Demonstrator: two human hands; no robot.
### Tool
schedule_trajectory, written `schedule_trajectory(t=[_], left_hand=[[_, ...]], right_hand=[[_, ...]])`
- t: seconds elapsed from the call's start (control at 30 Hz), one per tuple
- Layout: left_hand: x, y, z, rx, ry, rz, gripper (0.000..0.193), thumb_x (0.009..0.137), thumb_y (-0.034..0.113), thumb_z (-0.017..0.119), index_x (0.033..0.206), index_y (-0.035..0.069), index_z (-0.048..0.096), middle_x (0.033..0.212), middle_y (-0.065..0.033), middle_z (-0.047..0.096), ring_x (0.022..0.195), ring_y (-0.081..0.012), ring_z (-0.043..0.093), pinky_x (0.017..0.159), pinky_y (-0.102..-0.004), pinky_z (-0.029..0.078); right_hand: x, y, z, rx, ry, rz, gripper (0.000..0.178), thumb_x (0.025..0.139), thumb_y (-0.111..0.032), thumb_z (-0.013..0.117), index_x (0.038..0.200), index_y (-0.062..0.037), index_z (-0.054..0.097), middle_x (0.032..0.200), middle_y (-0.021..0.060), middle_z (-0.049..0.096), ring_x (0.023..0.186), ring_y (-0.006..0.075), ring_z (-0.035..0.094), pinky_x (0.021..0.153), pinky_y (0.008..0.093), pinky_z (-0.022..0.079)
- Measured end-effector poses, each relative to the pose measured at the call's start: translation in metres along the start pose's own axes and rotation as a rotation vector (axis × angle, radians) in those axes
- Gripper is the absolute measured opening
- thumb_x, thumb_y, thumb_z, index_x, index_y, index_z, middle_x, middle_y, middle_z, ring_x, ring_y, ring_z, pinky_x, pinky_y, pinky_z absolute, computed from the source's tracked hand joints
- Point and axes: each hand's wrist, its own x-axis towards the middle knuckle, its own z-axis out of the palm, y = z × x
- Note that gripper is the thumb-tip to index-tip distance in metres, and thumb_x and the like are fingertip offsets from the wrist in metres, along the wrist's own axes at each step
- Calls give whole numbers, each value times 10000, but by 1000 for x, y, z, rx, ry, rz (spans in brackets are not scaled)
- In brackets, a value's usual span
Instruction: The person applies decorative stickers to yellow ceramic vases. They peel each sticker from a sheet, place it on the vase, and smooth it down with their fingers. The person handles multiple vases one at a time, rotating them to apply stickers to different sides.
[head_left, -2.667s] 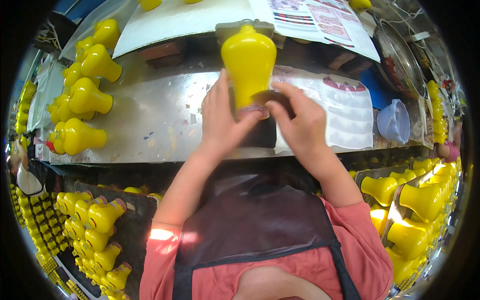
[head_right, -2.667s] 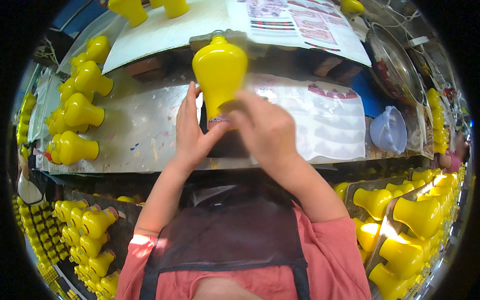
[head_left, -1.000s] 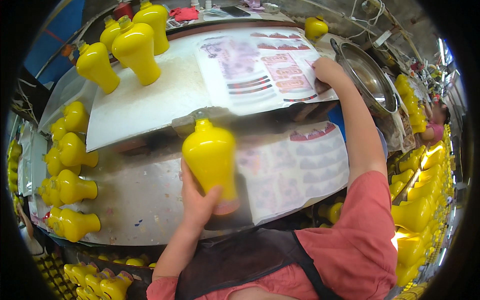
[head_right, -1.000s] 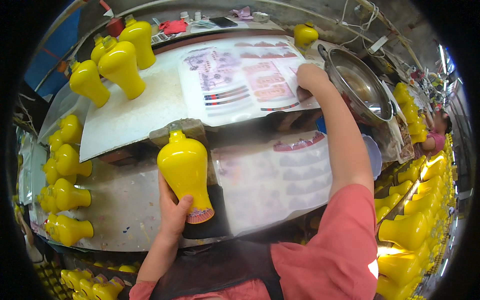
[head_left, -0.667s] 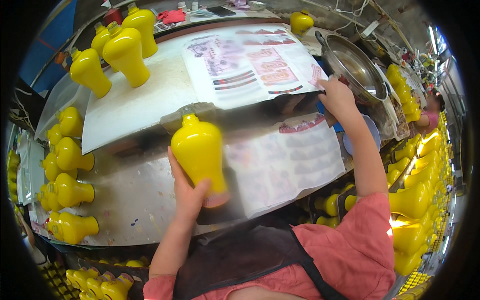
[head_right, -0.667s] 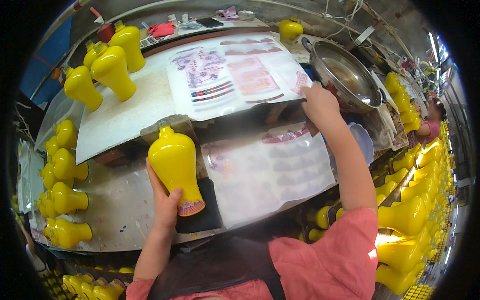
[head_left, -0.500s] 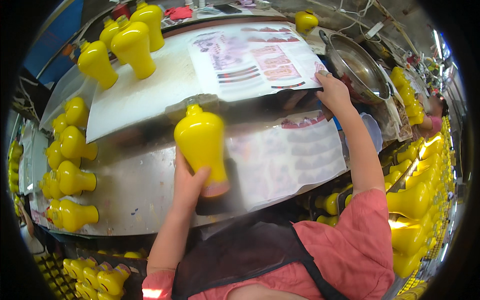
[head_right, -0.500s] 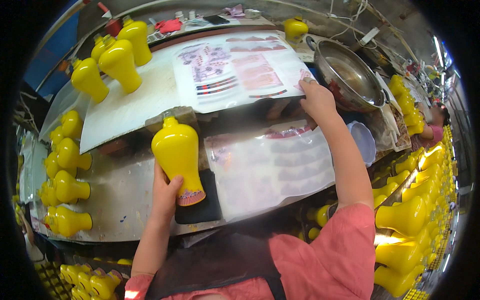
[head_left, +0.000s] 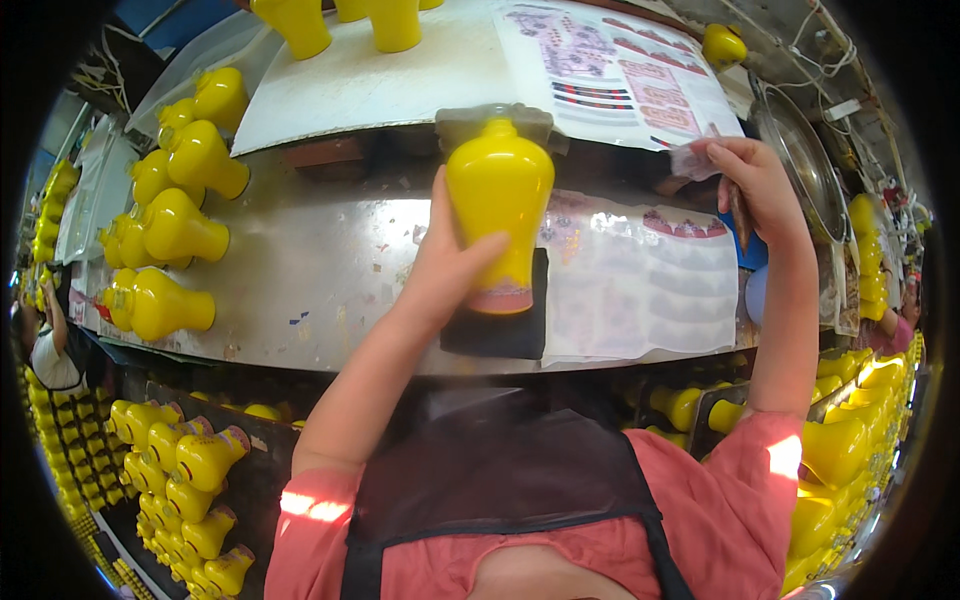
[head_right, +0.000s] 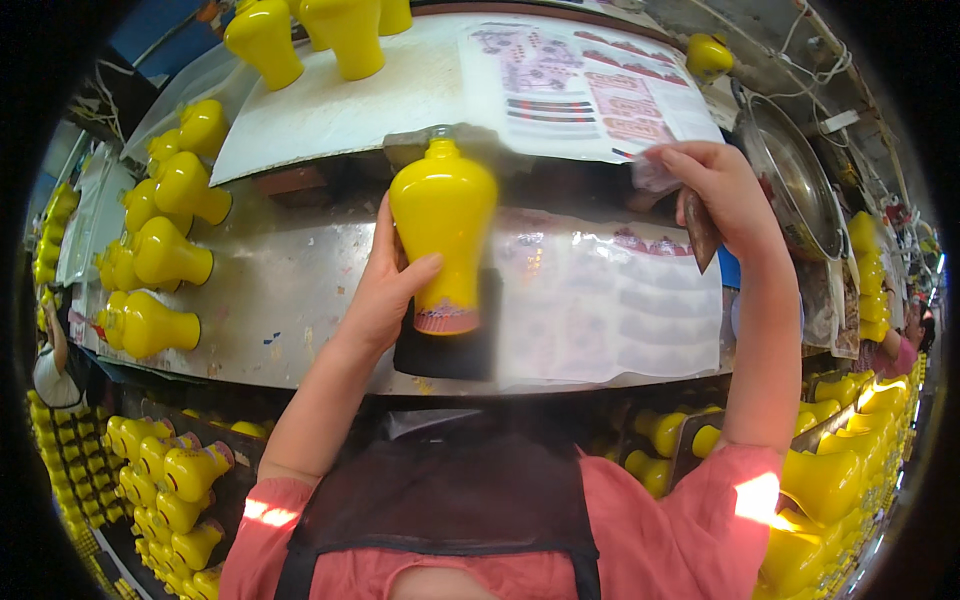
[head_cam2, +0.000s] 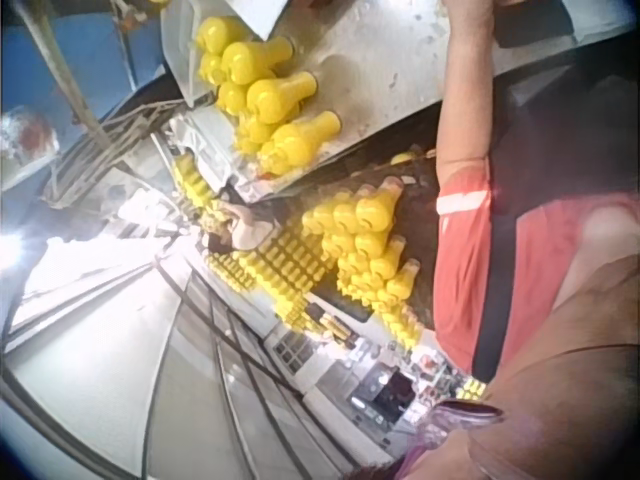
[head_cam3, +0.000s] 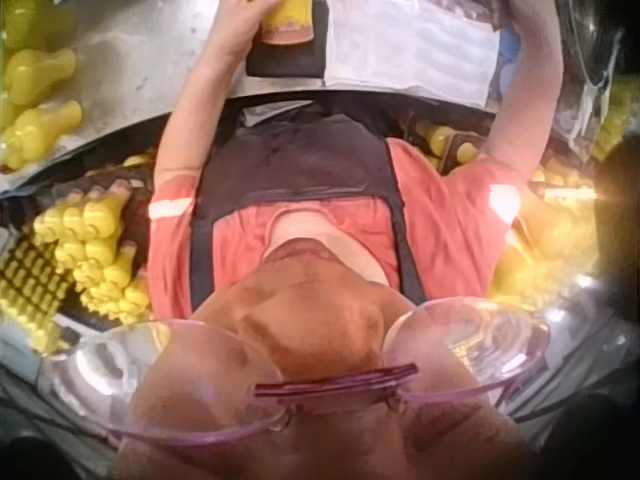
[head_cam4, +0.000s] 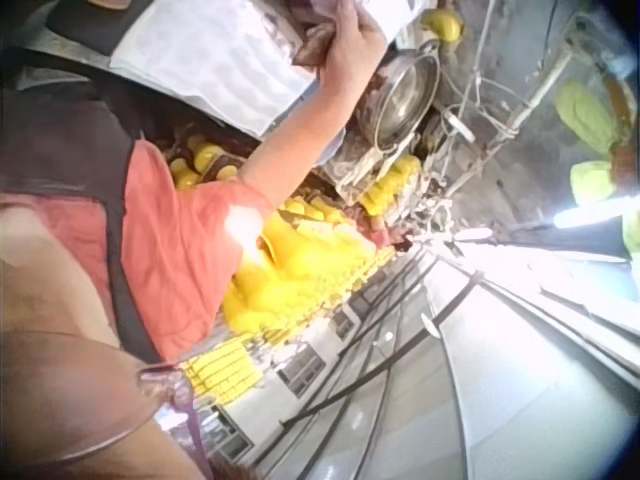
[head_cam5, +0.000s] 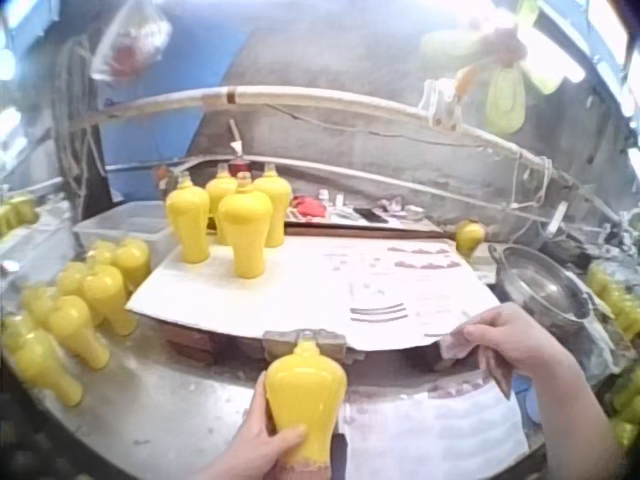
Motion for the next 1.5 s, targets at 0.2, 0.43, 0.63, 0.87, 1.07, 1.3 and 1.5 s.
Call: schedule_trajectory(t=[0.2,0.43,0.63,0.87,1.07,1.3,1.5], left_hand=[[0,12,0,54,-15,-35,998,867,57,695,1665,103,97,1551,-157,421,1426,-284,458,1166,-395,400],[14,20,-7,211,85,78,855,1013,284,618,1672,95,107,1621,-182,316,1473,-282,378,1219,-408,289],[39,17,-6,460,56,58,753,1042,335,626,1622,66,228,1515,-169,426,1386,-233,431,1174,-365,343],[35,9,-6,499,81,116,773,1029,285,662,1623,66,217,1508,-164,421,1369,-234,445,1170,-366,355],[11,6,-6,353,93,90,932,971,238,667,1638,14,56,1535,-291,427,1376,-399,508,1164,-428,396],[-5,-3,7,520,97,59,1089,919,224,728,1630,-1,-66,1488,-287,482,1324,-400,565,1100,-442,468],[-6,-6,7,536,92,116,1136,878,225,772,1624,-18,-49,1474,-279,491,1316,-395,572,1084,-445,482]], right_hand=[[0,-88,74,43,-125,-202,311,1043,-258,627,1207,-18,740,854,57,747,547,58,617,465,198,474],[-31,-55,164,-860,154,-1106,393,781,-118,728,1169,-63,701,682,51,521,567,233,616,506,366,500],[-43,-22,193,-1112,217,-1187,399,772,-138,683,1148,-10,724,654,10,466,506,150,545,464,302,443],[-60,-6,199,-1148,127,-1277,375,738,-132,687,1085,1,743,639,-1,458,488,117,518,444,269,415],[-46,-15,180,-689,163,-916,431,892,-262,799,1302,-161,713,747,108,593,471,243,528,468,361,465],[4,-26,182,-586,70,-617,440,954,-238,698,1393,-233,669,947,172,632,775,311,676,697,395,541],[7,-27,187,-640,92,-668,495,972,-276,669,1462,-258,602,852,160,557,721,346,643,661,421,528]])
